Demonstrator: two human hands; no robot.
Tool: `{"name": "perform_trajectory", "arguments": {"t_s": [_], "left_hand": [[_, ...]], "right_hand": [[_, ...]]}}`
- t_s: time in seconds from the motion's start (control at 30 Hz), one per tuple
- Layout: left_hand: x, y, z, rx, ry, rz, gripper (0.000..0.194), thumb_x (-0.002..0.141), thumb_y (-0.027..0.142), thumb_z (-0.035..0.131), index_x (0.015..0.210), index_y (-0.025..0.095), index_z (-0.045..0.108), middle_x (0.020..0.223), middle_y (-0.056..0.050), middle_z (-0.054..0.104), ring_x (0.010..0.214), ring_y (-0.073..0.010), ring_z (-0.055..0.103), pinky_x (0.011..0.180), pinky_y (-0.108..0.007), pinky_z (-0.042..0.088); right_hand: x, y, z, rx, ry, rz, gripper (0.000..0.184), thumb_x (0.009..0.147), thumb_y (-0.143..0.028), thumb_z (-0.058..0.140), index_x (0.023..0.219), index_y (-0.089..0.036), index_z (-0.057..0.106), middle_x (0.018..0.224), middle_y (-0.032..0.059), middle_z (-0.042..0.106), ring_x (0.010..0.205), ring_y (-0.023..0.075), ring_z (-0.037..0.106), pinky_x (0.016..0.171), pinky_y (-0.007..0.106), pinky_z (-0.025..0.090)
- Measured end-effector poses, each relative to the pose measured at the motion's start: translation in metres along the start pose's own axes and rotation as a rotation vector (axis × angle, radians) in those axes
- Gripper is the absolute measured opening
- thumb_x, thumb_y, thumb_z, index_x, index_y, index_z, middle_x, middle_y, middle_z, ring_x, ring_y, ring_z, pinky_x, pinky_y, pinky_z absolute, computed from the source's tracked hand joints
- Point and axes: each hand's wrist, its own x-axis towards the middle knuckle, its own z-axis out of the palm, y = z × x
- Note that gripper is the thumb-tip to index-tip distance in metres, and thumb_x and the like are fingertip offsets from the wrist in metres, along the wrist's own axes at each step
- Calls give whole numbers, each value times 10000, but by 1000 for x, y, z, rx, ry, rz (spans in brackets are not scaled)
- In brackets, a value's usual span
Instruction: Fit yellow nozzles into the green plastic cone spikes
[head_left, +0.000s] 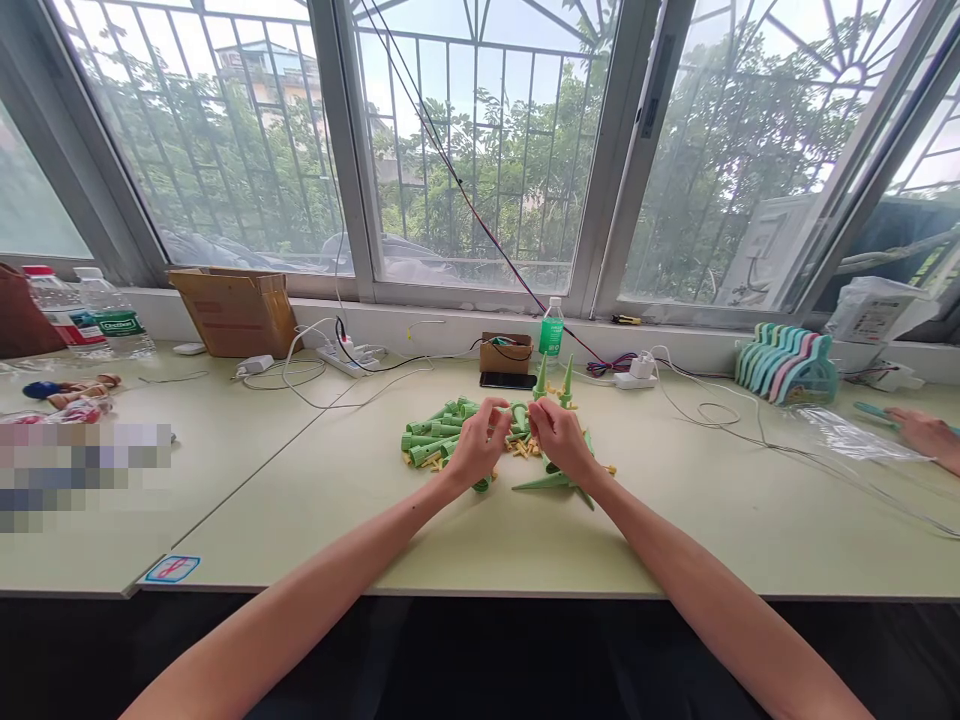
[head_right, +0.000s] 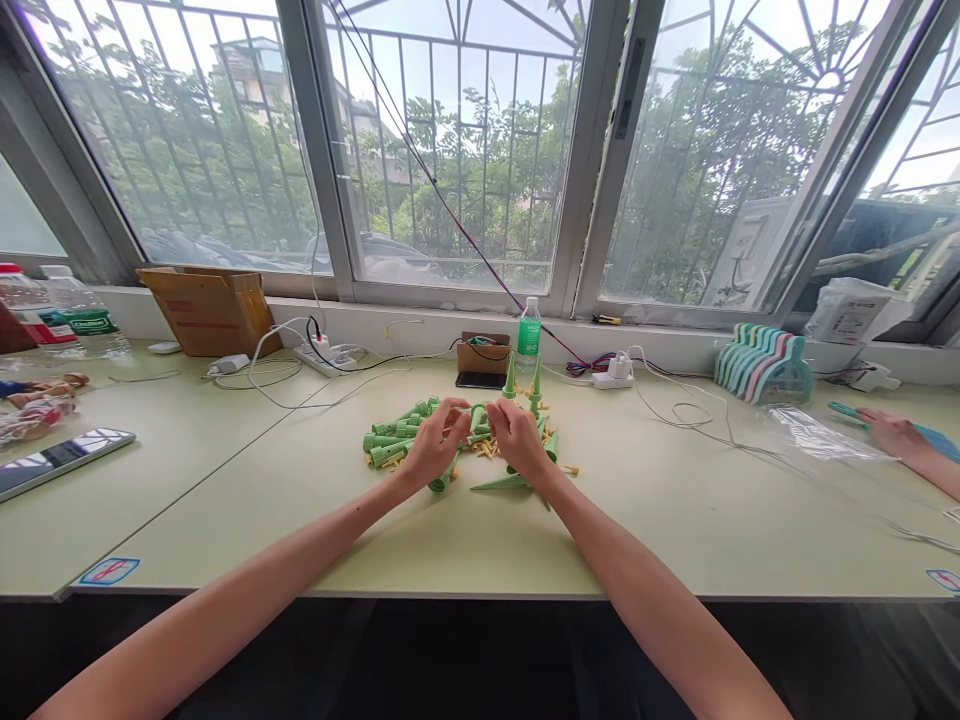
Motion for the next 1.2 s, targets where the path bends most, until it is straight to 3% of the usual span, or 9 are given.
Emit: {"name": "perform_trajectory", "arguments": {"t_s": [0.1,0.43,0.63,0.83,0.93,1.03,1.2], "left_hand": [[1,3,-1,-77,-35,-41,358,928,497,388,1103,197,477,699,14,594,652,-132,595,635,-251,483],[0,3,-1,-228,-92,-64,402,876,513,495,1101,182,453,723,14,592,620,-120,575,597,-246,484],[0,2,-3,-154,-72,-45,367,850,497,542,1050,199,464,756,12,573,666,-125,577,640,-256,497],[-3,7,-2,45,-47,78,246,841,410,577,929,201,482,860,-17,572,772,-136,590,714,-269,505],[-5,8,-1,68,-32,98,218,857,382,562,943,201,477,896,-23,572,770,-125,588,707,-257,498],[-4,8,1,-10,1,80,308,866,416,553,1073,217,443,971,-29,554,721,-103,585,652,-237,491],[-1,6,2,-187,23,12,331,932,486,406,1123,215,419,745,17,589,638,-116,587,641,-253,482]], "right_hand": [[-1,-3,-1,21,-33,-12,439,970,-491,333,655,-208,448,534,-15,508,516,120,459,559,236,364],[-2,-4,-2,31,-76,-11,380,964,-483,344,710,-214,431,537,-25,502,511,124,460,559,239,365],[-2,-1,0,14,-68,-15,411,964,-494,331,670,-215,403,529,-28,472,497,117,416,534,246,338],[-1,3,3,13,-40,17,480,960,-507,322,584,-209,351,485,-20,417,477,117,379,497,258,302],[-1,4,5,14,-32,30,478,960,-508,324,589,-209,357,481,-22,415,472,117,372,491,258,293],[-1,4,5,-3,-12,13,471,960,-514,325,607,-208,380,512,-18,444,488,116,384,504,254,304],[-1,1,3,7,5,4,454,961,-517,330,636,-210,405,531,-18,470,498,116,405,513,243,325]]}}
